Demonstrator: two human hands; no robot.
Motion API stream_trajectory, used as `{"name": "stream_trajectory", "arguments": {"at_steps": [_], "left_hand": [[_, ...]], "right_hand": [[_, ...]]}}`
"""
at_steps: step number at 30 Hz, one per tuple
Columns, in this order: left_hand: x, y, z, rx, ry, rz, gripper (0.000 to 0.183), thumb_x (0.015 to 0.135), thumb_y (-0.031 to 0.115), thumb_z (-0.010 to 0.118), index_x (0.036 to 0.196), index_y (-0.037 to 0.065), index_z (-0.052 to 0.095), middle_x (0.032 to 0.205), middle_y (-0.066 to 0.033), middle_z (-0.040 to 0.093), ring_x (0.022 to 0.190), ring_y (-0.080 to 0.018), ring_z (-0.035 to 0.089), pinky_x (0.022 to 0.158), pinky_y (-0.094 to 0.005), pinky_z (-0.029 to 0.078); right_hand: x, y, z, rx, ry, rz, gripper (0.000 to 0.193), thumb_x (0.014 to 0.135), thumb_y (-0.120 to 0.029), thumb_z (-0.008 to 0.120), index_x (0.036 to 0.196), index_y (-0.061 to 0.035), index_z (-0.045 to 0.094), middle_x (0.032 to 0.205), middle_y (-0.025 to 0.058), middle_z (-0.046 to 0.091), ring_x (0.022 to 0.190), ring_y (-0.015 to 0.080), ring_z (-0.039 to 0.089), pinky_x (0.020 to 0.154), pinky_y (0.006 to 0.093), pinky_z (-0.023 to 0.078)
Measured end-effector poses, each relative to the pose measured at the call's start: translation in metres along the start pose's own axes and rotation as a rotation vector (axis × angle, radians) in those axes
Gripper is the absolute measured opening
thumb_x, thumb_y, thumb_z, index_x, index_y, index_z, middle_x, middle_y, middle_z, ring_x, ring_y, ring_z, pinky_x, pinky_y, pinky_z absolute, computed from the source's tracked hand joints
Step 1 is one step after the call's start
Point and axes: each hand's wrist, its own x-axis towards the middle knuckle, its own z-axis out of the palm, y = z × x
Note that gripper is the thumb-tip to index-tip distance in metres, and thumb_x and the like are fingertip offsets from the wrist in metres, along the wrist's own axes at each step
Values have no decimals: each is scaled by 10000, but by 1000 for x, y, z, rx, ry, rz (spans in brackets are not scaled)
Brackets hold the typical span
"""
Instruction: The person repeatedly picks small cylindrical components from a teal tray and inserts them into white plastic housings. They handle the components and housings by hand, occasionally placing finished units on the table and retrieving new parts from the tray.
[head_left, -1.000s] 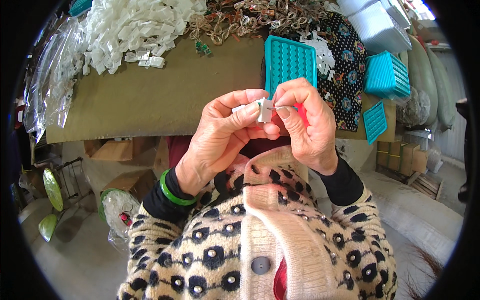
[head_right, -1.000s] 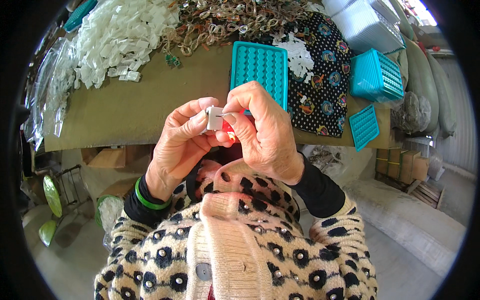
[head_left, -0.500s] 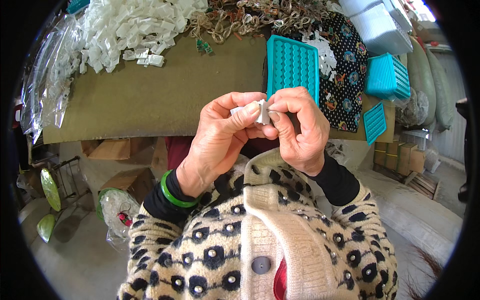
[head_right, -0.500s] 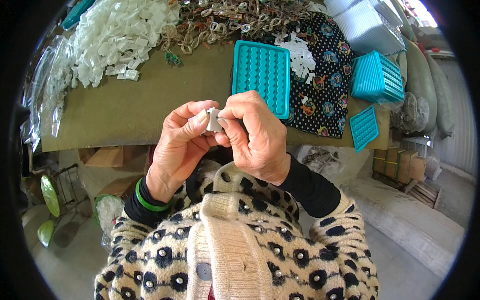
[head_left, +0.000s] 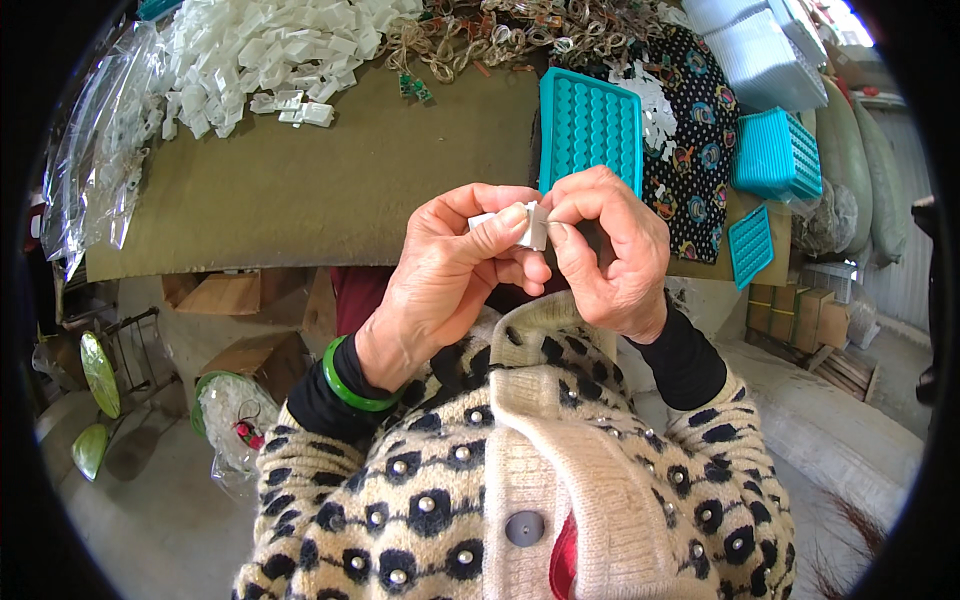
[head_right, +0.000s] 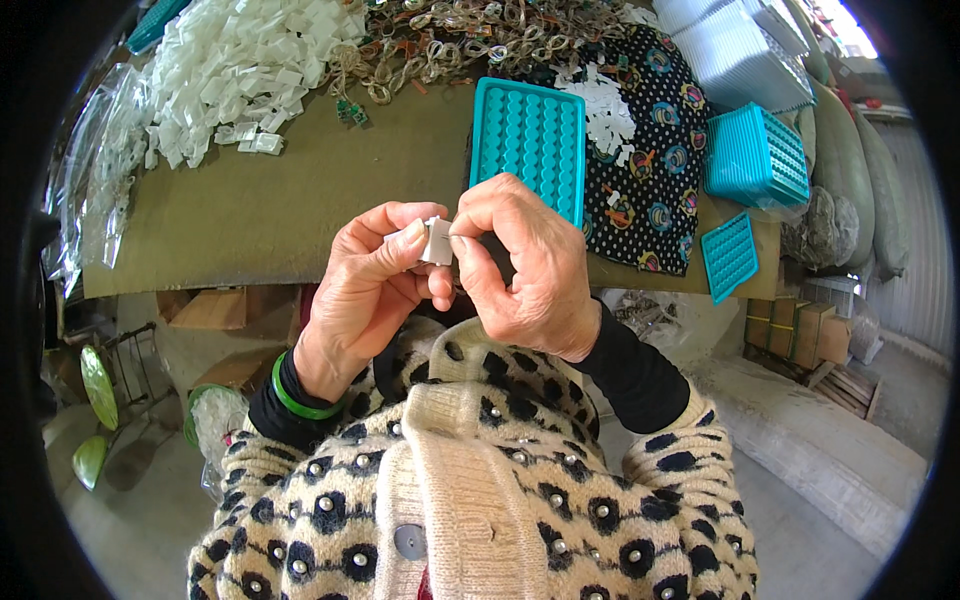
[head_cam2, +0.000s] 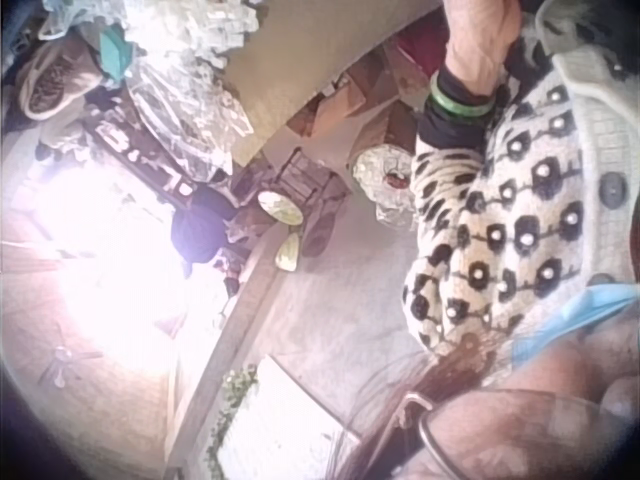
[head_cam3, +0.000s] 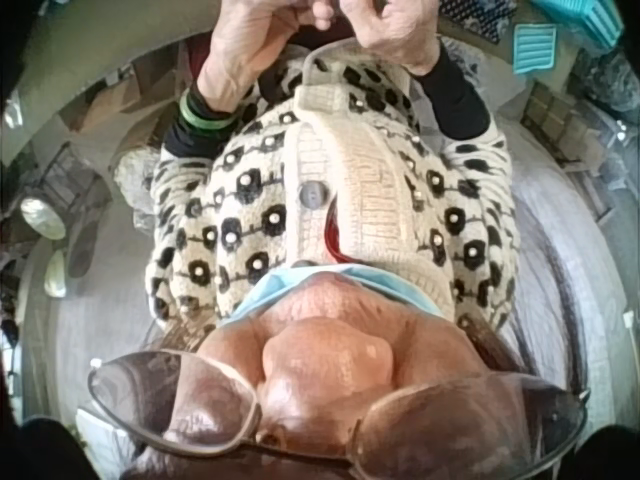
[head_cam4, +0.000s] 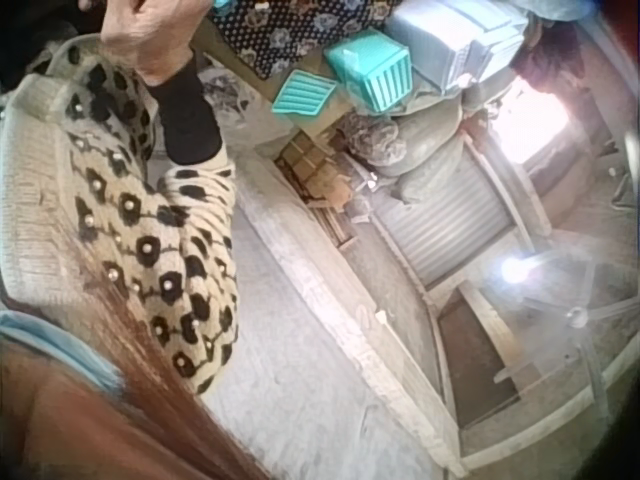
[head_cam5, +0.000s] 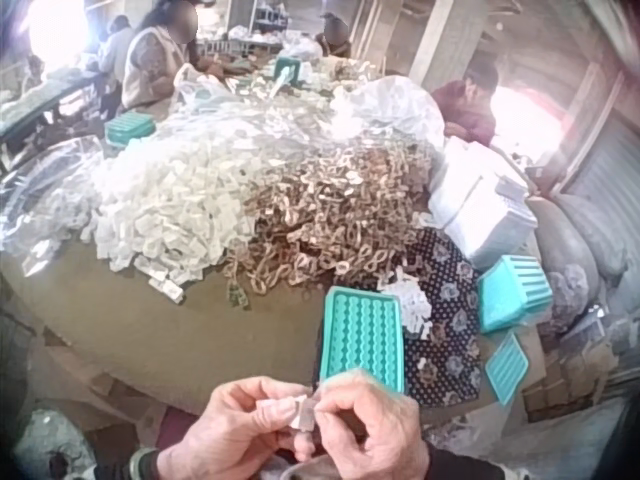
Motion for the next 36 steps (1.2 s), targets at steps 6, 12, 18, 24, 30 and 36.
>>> {"name": "stream_trajectory", "arguments": {"at_steps": [6, 12, 18, 24, 30, 36], "left_hand": [[1, -2, -1, 52, 11, -10, 187, 954, 88, 620, 1112, -12, 627, 906, -141, 694, 696, -228, 694, 638, -345, 604], [3, 3, -2, -38, 17, -24, 250, 977, 130, 593, 1201, 20, 592, 1058, -200, 681, 790, -250, 698, 699, -361, 603], [12, 8, -10, 81, 62, 77, 165, 958, 121, 634, 1098, 40, 603, 1036, -188, 688, 758, -224, 702, 663, -351, 610], [12, 7, -11, 136, 81, 109, 153, 962, 104, 622, 1091, 24, 596, 999, -197, 690, 723, -234, 691, 627, -361, 600], [15, 5, -11, 210, 116, 109, 231, 958, 75, 615, 1171, -10, 593, 1044, -214, 685, 782, -257, 706, 684, -375, 610], [15, 1, -14, 222, 78, 136, 240, 956, 40, 598, 1189, -16, 589, 1049, -221, 687, 802, -276, 715, 696, -374, 613]], "right_hand": [[-1, -3, -2, -158, -63, -85, 171, 760, 123, 612, 866, 7, 543, 837, 136, 575, 706, 276, 603, 602, 350, 510], [-1, 1, -36, -343, -62, -52, 242, 698, 10, 728, 897, -15, 592, 917, 123, 553, 794, 286, 579, 679, 378, 484], [-15, 15, -31, -669, -224, -82, 207, 712, -48, 730, 826, -28, 559, 884, 83, 480, 810, 247, 508, 688, 359, 432], [-18, 21, -34, -595, -207, -62, 157, 741, -13, 696, 811, -40, 558, 871, 76, 483, 794, 243, 510, 695, 360, 453], [-12, 19, -49, -433, 9, -53, 151, 788, 7, 677, 861, -33, 550, 874, 105, 532, 794, 289, 542, 696, 370, 467], [-16, 18, -91, -21, 386, 184, 107, 926, -53, 639, 896, -22, 541, 821, 19, 540, 691, 107, 503, 606, 252, 426]]}}
